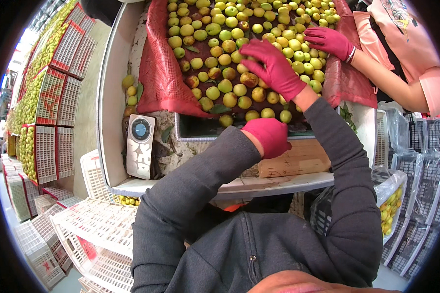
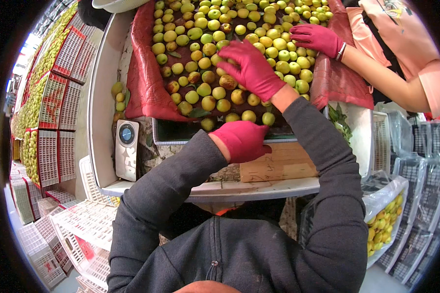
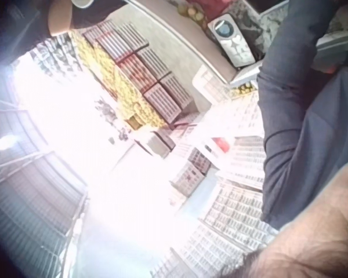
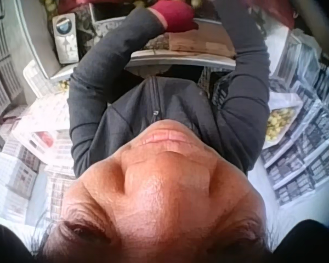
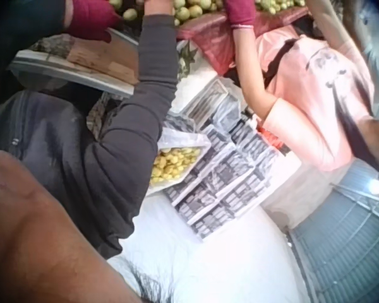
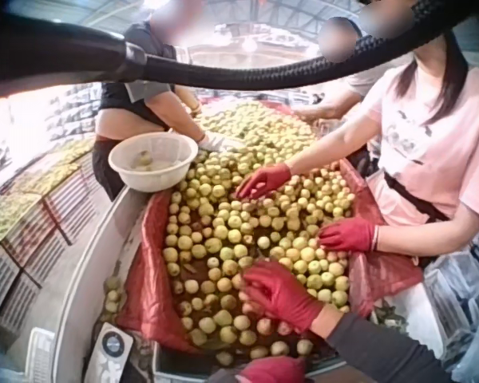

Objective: The person sorts green olives on a red cloth-covered table, picking up individual olives and moving them around. Another person in pink gloves also sorts olives nearby. The person occasionally removes leaves from the pile.

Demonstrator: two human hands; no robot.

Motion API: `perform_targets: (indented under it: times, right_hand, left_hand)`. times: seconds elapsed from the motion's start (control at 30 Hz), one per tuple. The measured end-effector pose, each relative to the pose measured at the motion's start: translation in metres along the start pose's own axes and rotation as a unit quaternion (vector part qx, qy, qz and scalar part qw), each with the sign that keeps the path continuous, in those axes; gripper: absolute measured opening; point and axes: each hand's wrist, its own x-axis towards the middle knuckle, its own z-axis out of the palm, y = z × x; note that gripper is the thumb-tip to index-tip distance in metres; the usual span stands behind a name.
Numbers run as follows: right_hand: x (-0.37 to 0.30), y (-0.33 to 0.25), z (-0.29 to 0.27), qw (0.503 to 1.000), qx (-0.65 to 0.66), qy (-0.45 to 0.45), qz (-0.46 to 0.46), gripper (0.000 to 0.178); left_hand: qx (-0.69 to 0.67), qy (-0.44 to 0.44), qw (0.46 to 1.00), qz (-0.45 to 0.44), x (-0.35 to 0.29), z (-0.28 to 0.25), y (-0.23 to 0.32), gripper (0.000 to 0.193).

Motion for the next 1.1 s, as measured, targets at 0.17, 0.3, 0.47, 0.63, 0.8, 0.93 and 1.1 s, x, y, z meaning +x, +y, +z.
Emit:
perform_targets:
  times: [0.17,0.3,0.47,0.63,0.8,0.93,1.1]
  right_hand:
    - [0.05,-0.003,0.016,0.969,-0.199,0.07,-0.13,0.034]
    - [0.059,-0.017,0.024,0.987,-0.108,-0.121,-0.016,0.033]
    - [0.025,-0.033,0.019,0.978,-0.139,-0.126,-0.09,0.03]
    - [0.023,-0.067,-0.013,0.96,-0.003,-0.247,0.136,0.035]
    - [0.028,0.025,-0.022,0.989,-0.128,0.04,-0.055,0.052]
    - [0.004,0.026,0.005,0.959,-0.274,-0.065,-0.017,0.065]
    - [-0.022,-0.007,0.003,0.962,-0.238,-0.125,-0.052,0.079]
  left_hand:
    - [-0.006,0.004,1.0,-0.007,-0.001,-0.003,0.004,0.049]
    - [-0.01,0.007,1.0,-0.006,-0.001,0.0,0.002,0.049]
    - [-0.009,0.007,1.0,-0.004,0.0,0.0,0.003,0.05]
    - [-0.006,0.014,1.0,-0.006,-0.003,0.002,-0.002,0.05]
    - [-0.002,0.016,1.0,0.006,0.0,0.001,0.003,0.049]
    - [-0.002,0.009,1.0,0.004,-0.001,-0.002,0.003,0.049]
    - [-0.016,0.027,0.999,0.028,0.001,0.004,-0.003,0.048]
